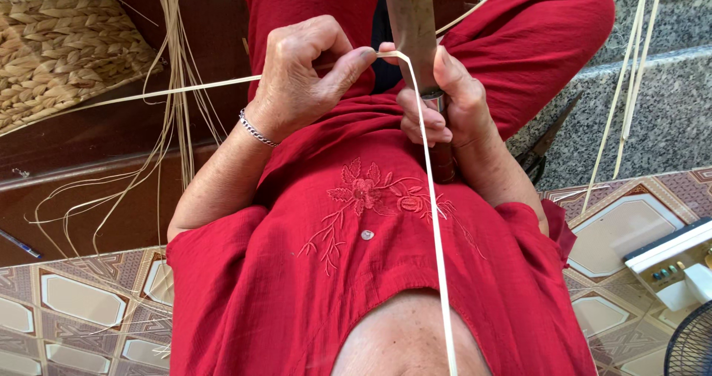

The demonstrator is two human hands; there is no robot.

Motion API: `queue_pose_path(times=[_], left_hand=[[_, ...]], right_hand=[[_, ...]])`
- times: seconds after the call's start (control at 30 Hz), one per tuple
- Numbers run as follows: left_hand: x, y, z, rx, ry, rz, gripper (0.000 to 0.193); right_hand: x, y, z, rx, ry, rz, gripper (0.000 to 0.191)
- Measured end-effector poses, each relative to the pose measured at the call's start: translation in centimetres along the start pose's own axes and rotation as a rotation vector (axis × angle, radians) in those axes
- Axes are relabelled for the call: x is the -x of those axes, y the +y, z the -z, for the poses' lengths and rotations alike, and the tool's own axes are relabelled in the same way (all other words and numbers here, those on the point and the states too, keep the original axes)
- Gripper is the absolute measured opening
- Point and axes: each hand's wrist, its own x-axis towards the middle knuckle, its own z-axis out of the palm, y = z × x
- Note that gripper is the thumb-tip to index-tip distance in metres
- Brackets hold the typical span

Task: The person sits on the floor and works rattan/bamboo strips on their lap, using a knife to split and shave the strips into thinner weaving strands, pulling strips off a pile and setting processed ones aside. Scissors lie nearby and woven baskets are visible around the work area.

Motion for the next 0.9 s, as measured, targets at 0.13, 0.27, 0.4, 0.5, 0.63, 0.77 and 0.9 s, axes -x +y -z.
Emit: queue_pose_path(times=[0.13, 0.27, 0.4, 0.5, 0.63, 0.77, 0.9], left_hand=[[0.3, 0.0, -0.3, 0.006, 0.000, 0.004, 0.031], [0.4, 0.0, -0.4, 0.020, -0.004, 0.014, 0.031], [0.4, 0.0, -0.4, 0.029, 0.003, 0.009, 0.031], [0.3, 0.4, -0.5, 0.031, 0.009, 0.020, 0.032], [0.4, 1.5, -0.9, -0.036, 0.076, -0.017, 0.034], [0.3, 1.9, -1.5, -0.121, 0.136, -0.045, 0.036], [-0.2, 0.8, -2.1, -0.156, 0.127, -0.054, 0.037]], right_hand=[[0.1, 0.5, -0.2, 0.008, -0.001, 0.030, 0.058], [0.0, 0.8, -0.4, 0.044, 0.018, 0.069, 0.057], [0.0, 0.9, -0.8, 0.155, 0.078, 0.131, 0.052], [0.1, 0.9, -1.2, 0.236, 0.078, 0.186, 0.052], [0.0, 0.7, -1.4, 0.334, 0.108, 0.260, 0.051], [-0.1, 0.4, -0.9, 0.357, 0.124, 0.280, 0.051], [-0.8, 0.2, 0.2, 0.384, 0.172, 0.269, 0.052]])
